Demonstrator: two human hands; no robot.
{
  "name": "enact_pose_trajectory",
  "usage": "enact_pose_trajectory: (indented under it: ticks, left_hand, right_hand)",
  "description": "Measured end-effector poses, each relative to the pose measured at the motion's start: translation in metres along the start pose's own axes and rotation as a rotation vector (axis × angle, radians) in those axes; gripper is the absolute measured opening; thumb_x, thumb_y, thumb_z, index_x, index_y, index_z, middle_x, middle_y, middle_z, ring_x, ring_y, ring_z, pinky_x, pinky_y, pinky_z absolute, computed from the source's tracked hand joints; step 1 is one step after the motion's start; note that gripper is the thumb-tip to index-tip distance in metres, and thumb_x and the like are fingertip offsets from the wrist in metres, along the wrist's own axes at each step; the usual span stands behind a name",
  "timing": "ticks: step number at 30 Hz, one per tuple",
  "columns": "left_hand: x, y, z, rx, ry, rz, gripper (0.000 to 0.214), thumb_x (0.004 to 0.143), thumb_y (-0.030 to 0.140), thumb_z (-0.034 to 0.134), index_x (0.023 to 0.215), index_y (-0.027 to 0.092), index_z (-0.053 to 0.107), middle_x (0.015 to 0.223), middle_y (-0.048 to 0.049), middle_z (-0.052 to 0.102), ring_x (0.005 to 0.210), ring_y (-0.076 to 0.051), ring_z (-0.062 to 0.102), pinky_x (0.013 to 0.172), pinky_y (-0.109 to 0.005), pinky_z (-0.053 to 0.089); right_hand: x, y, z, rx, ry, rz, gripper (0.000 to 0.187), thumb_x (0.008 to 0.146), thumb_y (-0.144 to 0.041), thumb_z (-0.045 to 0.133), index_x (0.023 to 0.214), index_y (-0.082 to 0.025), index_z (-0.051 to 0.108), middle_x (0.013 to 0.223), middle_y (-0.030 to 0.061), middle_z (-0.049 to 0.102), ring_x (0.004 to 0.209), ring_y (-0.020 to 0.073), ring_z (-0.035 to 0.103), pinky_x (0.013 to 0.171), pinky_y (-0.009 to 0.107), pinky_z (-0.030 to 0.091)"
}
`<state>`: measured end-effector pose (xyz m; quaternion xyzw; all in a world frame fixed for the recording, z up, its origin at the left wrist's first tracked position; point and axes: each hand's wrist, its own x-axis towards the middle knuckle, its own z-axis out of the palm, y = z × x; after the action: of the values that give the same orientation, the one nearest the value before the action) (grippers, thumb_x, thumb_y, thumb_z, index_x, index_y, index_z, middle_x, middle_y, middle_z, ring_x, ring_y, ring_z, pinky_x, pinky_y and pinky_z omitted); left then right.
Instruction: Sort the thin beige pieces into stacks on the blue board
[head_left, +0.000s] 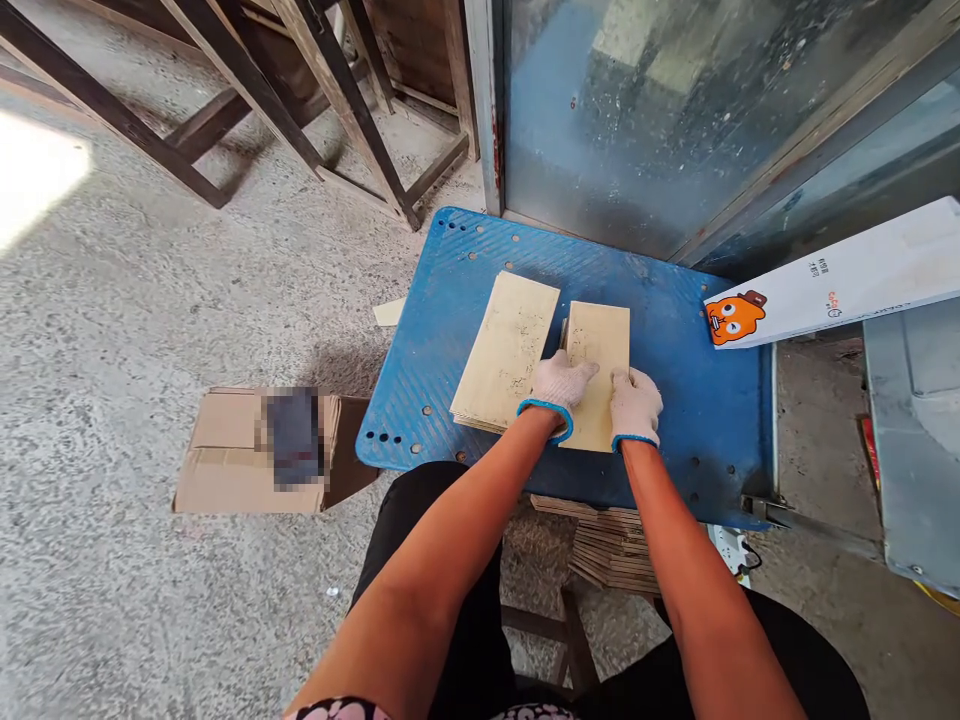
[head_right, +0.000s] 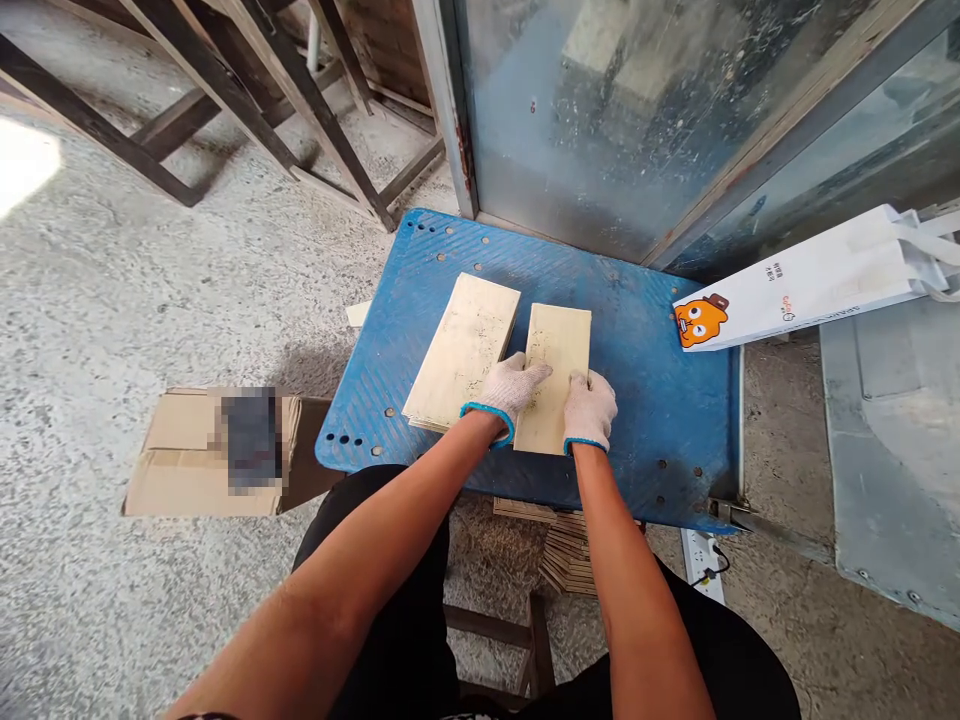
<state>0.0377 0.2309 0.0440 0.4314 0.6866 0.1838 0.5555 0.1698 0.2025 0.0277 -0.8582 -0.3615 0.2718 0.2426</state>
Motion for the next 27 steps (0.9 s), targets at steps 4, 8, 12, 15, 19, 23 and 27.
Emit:
enact_pose_trajectory:
  ticks: [4,8,12,15,19,23,27]
  left_hand:
    - [-0.003,0.008,-0.003,0.189,0.014,0.041,0.037,0.083,0.045,0.063,0.108,0.018,0.063,0.116,-0.0134,0.069,0.106,-0.026,0.065,0.084,-0.032,0.049]
    - [-0.016,0.019,-0.005,0.436,0.100,0.112,0.052,0.082,0.044,0.063,0.122,0.013,0.056,0.121,-0.0179,0.063,0.114,-0.029,0.061,0.091,-0.034,0.048]
    - [-0.034,0.028,-0.005,0.569,0.064,0.212,0.040,0.086,0.041,0.056,0.119,0.017,0.057,0.120,-0.0154,0.062,0.111,-0.030,0.063,0.089,-0.037,0.050]
    - [-0.041,0.030,-0.007,0.584,0.078,0.222,0.042,0.085,0.043,0.057,0.118,0.017,0.056,0.122,-0.0153,0.061,0.112,-0.029,0.063,0.088,-0.036,0.051]
    - [-0.041,0.028,-0.011,0.557,0.004,0.114,0.058,0.080,0.049,0.063,0.122,0.011,0.051,0.124,-0.0191,0.061,0.114,-0.030,0.063,0.089,-0.035,0.050]
    - [-0.039,0.023,-0.014,0.588,-0.093,0.055,0.062,0.081,0.046,0.062,0.128,0.009,0.045,0.126,-0.0228,0.061,0.114,-0.031,0.064,0.090,-0.036,0.050]
    - [-0.035,0.019,-0.011,0.555,-0.112,0.024,0.058,0.083,0.044,0.060,0.127,0.010,0.044,0.127,-0.0228,0.061,0.115,-0.031,0.063,0.090,-0.037,0.049]
  right_hand:
    - [-0.006,-0.004,0.003,-0.087,0.050,-0.032,0.038,0.087,-0.042,0.047,0.102,-0.021,0.076,0.099,0.0093,0.070,0.091,0.0236,0.058,0.081,0.033,0.045]
    - [-0.013,-0.009,0.006,-0.195,0.113,-0.071,0.032,0.088,-0.040,0.048,0.093,-0.022,0.074,0.094,0.0095,0.064,0.088,0.0232,0.054,0.078,0.032,0.042]
    - [-0.016,-0.005,0.012,-0.232,0.203,-0.136,0.026,0.088,-0.039,0.050,0.076,-0.023,0.065,0.085,0.0057,0.057,0.081,0.0203,0.051,0.070,0.029,0.039]
    - [-0.016,-0.001,0.013,-0.175,0.318,-0.178,0.028,0.090,-0.042,0.047,0.076,-0.024,0.062,0.081,0.0028,0.054,0.076,0.0183,0.049,0.067,0.028,0.038]
    - [-0.010,0.001,-0.001,-0.053,0.397,-0.308,0.035,0.094,-0.042,0.039,0.078,-0.022,0.063,0.073,0.0021,0.052,0.081,0.0199,0.052,0.074,0.030,0.040]
    - [-0.002,0.007,-0.018,0.000,0.307,-0.204,0.042,0.093,-0.051,0.040,0.087,-0.020,0.068,0.081,0.0047,0.058,0.082,0.0212,0.054,0.076,0.032,0.042]
    - [-0.003,0.021,-0.016,-0.059,-0.055,0.025,0.052,0.090,-0.061,0.042,0.101,-0.020,0.071,0.091,0.0083,0.067,0.084,0.0234,0.058,0.081,0.035,0.045]
